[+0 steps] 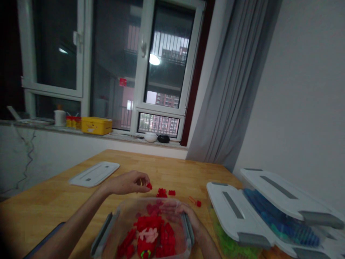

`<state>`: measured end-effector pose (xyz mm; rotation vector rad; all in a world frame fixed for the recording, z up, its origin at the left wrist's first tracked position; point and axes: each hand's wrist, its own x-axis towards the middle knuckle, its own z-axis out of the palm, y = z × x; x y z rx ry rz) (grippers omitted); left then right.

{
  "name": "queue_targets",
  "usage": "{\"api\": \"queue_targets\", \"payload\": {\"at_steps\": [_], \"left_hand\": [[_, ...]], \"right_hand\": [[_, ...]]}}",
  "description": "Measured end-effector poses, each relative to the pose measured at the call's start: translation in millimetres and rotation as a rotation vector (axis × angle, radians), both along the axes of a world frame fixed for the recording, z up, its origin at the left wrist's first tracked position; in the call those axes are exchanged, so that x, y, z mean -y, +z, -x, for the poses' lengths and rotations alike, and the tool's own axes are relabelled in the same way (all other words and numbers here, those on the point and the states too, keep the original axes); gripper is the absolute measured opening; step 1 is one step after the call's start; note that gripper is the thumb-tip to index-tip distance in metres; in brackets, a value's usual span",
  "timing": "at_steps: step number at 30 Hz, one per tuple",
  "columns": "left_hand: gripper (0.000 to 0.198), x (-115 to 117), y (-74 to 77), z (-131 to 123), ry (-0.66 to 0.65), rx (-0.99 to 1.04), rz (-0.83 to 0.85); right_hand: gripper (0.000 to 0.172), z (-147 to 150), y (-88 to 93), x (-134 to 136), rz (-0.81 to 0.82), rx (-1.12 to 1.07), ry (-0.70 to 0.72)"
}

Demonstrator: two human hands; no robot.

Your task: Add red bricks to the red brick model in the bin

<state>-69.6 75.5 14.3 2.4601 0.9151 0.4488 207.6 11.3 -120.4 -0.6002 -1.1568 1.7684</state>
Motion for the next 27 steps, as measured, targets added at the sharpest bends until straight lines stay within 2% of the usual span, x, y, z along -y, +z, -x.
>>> {"api": "queue_targets", "payload": {"at_steps": [5,12,18,27], "left_hand": [[0.037,14.6,3.8,-12.8,-0.031,-0.039,-0.061],[0.034,26.1,-2.6,-30.7,-0.130,-0.077,-0.078],[0.034,38.2,-9.4,-46.8,-0.193,-0.161,-0.029],[0.033,41.4,-16.3,-57.0,-0.232,-0.292,-0.050]], "right_hand": [[0.042,-1.0,-2.7,-0.8,-0.005,0.003,-0.010],[0.048,1.3,4.4,2.6,-0.048,-0.004,0.026],[0.032,-4.4,-2.4,-0.7,-0.008,0.058,-0.108],[0.042,-3.1,-3.3,-2.4,-0.049,-0.002,-0.032]]}}
